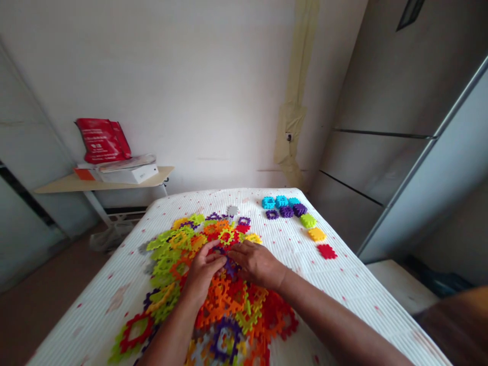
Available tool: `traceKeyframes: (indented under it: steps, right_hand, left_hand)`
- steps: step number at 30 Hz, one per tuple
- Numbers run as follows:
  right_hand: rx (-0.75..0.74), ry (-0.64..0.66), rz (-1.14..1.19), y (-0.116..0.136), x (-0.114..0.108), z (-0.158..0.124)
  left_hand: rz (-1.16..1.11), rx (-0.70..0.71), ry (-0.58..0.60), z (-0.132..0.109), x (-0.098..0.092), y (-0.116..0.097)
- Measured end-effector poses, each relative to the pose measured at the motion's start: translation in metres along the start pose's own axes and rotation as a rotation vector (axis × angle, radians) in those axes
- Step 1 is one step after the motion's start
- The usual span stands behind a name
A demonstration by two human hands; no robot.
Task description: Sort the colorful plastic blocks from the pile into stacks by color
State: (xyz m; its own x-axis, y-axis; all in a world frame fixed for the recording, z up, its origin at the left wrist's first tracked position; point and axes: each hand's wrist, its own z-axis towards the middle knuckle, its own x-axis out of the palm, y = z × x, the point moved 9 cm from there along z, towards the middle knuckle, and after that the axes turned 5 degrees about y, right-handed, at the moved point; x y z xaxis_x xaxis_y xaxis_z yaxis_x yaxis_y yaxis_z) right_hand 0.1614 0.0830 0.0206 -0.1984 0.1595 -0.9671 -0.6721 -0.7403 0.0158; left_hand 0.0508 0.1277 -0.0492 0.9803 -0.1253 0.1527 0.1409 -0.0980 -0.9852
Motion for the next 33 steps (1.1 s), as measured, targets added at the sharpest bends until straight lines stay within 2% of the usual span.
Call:
traceKeyframes:
  steps: [5,8,11,14,17,20,24,33]
  right_hand:
    - [-0.040,0.027,-0.051,-0.007,0.005,0.001]
    - [0.005,0.039,-0.073,-0.033,0.002,-0.005]
    - [0.109,-0.001,-0.105,-0.084,-0.009,-0.019]
    - [0.259,-0.030,-0.181,-0.150,-0.020,-0.039]
    - [0.462,0.041,-0.254,-0.213,-0.025,-0.057]
    - [0.598,0.135,-0.267,-0.252,-0.026,-0.067]
    - [0.686,0.220,-0.271,-0.272,-0.022,-0.068]
    - [0.701,0.266,-0.269,-0.283,-0.006,-0.062]
  left_hand:
    - [-0.031,0.004,-0.001,0.002,-0.004,0.005]
    - [-0.047,0.009,0.000,0.004,-0.006,0.008]
    - [-0.057,0.008,-0.002,0.004,-0.007,0.008]
    - [-0.068,-0.003,0.008,0.004,-0.006,0.008]
    - [-0.061,-0.020,0.008,0.002,-0.005,0.008]
    - [-0.039,-0.034,0.007,0.001,-0.006,0.009]
    - [-0.026,-0.035,0.029,0.002,-0.007,0.011]
    - [-0.029,-0.047,0.033,0.003,-0.007,0.012]
